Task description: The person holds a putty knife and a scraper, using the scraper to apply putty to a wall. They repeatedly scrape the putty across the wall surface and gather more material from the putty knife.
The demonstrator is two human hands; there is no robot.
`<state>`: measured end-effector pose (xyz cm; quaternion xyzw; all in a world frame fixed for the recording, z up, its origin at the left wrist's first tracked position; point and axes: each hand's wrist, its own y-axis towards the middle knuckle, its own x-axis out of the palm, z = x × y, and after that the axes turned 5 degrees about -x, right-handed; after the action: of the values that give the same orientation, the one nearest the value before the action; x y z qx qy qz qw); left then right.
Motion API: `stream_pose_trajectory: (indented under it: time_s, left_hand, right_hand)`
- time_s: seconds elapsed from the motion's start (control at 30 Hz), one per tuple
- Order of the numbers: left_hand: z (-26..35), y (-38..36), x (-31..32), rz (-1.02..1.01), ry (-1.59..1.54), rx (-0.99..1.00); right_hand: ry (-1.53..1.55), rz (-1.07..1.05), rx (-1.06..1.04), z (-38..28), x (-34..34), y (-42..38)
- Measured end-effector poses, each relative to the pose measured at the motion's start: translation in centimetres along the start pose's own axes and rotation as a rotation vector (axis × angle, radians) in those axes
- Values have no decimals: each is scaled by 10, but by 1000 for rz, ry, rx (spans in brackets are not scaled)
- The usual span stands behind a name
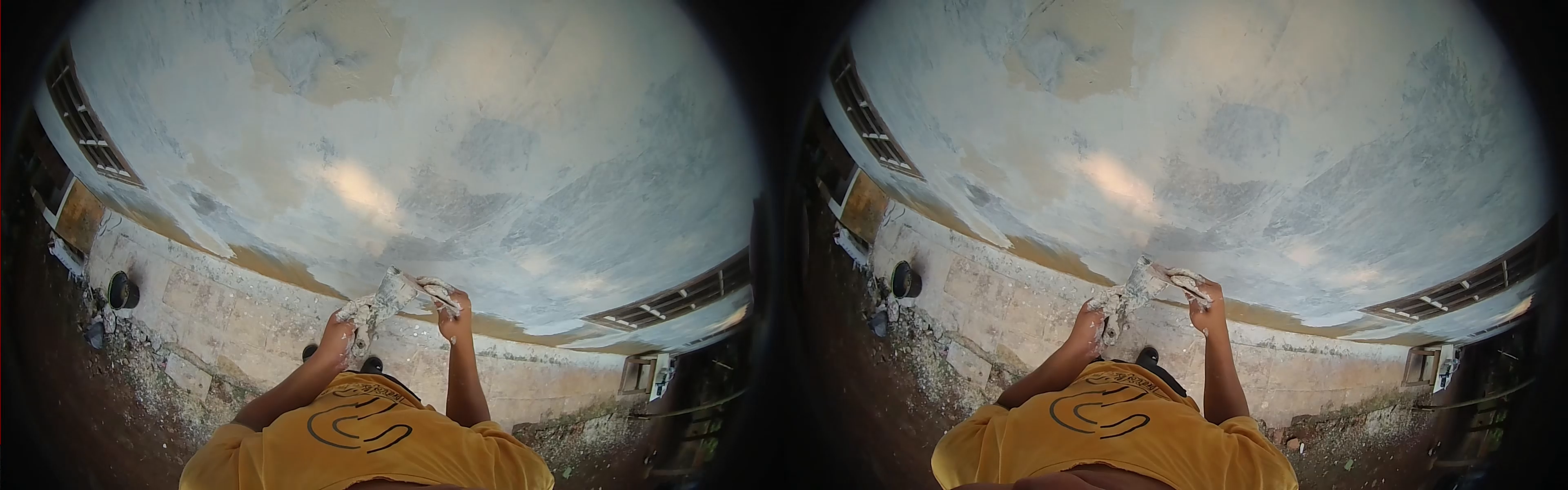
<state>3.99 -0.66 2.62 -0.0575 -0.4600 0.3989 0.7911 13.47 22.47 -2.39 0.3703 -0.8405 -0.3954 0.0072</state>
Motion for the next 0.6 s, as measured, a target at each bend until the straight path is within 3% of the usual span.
stream_pose_trajectory:
  time_s: [0.1, 0.2, 0.37, 0.43, 0.53, 0.6]
  left_hand:
    - [1, -5, 2, -15, -24, -7]
    - [3, -13, 8, -44, -30, 6]
    - [8, -20, 10, -90, -74, 77]
    - [7, -14, 7, -44, 16, 146]
    - [1, -3, 3, 17, 103, 239]
    - [-3, 2, 0, 25, 115, 245]
  right_hand:
    - [7, -170, -25, -25, -5, 24]
    - [-178, -34, -54, -21, -3, 19]
    - [-138, -76, 141, -19, -14, 18]
    - [-33, 151, 268, -30, -16, 23]
    - [-95, 115, 264, -62, -29, 39]
    - [-188, 26, 155, -80, -35, 48]
